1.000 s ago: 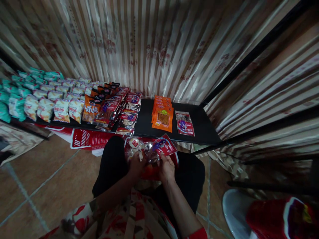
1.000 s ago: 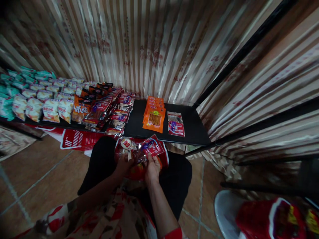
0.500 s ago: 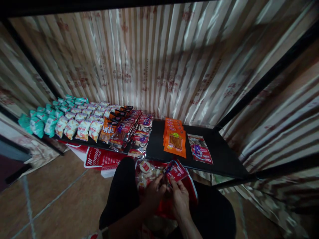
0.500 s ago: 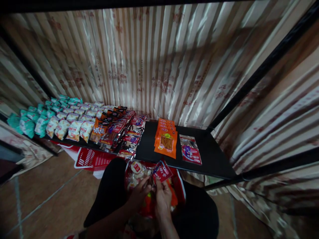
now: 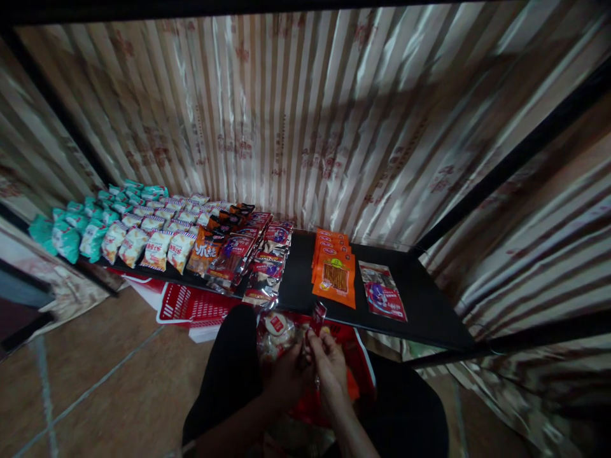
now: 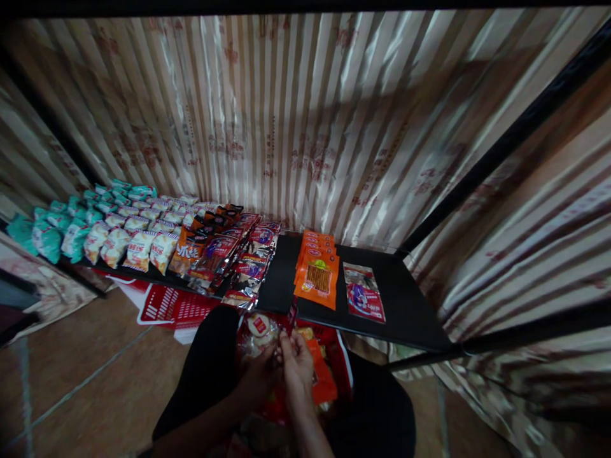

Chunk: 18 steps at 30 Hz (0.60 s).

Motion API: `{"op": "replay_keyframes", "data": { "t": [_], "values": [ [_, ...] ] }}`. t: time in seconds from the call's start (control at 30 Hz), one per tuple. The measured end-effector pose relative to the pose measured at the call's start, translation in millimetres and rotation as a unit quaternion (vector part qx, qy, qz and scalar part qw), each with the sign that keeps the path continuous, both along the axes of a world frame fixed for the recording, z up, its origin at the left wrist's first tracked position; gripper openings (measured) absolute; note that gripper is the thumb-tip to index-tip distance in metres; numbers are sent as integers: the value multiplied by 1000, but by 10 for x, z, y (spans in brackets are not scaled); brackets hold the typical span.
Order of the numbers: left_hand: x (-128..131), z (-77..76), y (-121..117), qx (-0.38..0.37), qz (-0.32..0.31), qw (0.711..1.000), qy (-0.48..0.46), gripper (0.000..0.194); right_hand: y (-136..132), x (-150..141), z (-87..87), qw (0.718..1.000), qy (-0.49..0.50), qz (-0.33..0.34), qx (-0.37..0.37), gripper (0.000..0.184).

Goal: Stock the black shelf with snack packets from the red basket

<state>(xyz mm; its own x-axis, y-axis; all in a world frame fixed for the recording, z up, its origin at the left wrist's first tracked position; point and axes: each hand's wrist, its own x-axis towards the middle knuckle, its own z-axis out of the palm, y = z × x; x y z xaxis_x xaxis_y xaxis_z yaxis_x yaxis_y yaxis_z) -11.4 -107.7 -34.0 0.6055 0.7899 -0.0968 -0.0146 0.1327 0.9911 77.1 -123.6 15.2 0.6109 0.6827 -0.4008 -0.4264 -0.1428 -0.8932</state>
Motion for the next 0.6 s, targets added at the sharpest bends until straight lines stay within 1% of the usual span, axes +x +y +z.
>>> {"op": "replay_keyframes", "data": {
  "t": [0.07, 0.1, 0.17, 0.23, 0.4, 0.5, 0.6],
  "values": [
    [-7, 3, 12, 24, 20, 1000, 5, 48, 21, -11, 14, 1000, -3, 3, 9, 41],
    [-9, 11, 19, 17, 25, 1000, 4, 46, 28, -16, 23, 1000, -6, 2, 14, 43],
    [-10, 44, 38, -28, 24, 999, -16, 45, 41, -26, 38, 1000, -18, 0, 19, 47],
    [-8, 100, 70, -92, 23, 994, -53, 47, 50, -32, 48, 999, -28, 7, 19, 50],
    [-5, 222, 180, -167, 28, 979, -115, 51, 50, -20, 57, 998, -45, 16, 32, 49],
    [-25, 234, 230, -195, 47, 973, -118, 51, 35, 11, 42, 998, -58, 6, 33, 48],
    [-57, 238, 265, -229, 82, 966, -83, 47, 21, 68, -7, 997, -74, -10, 17, 47]
  ]
}}
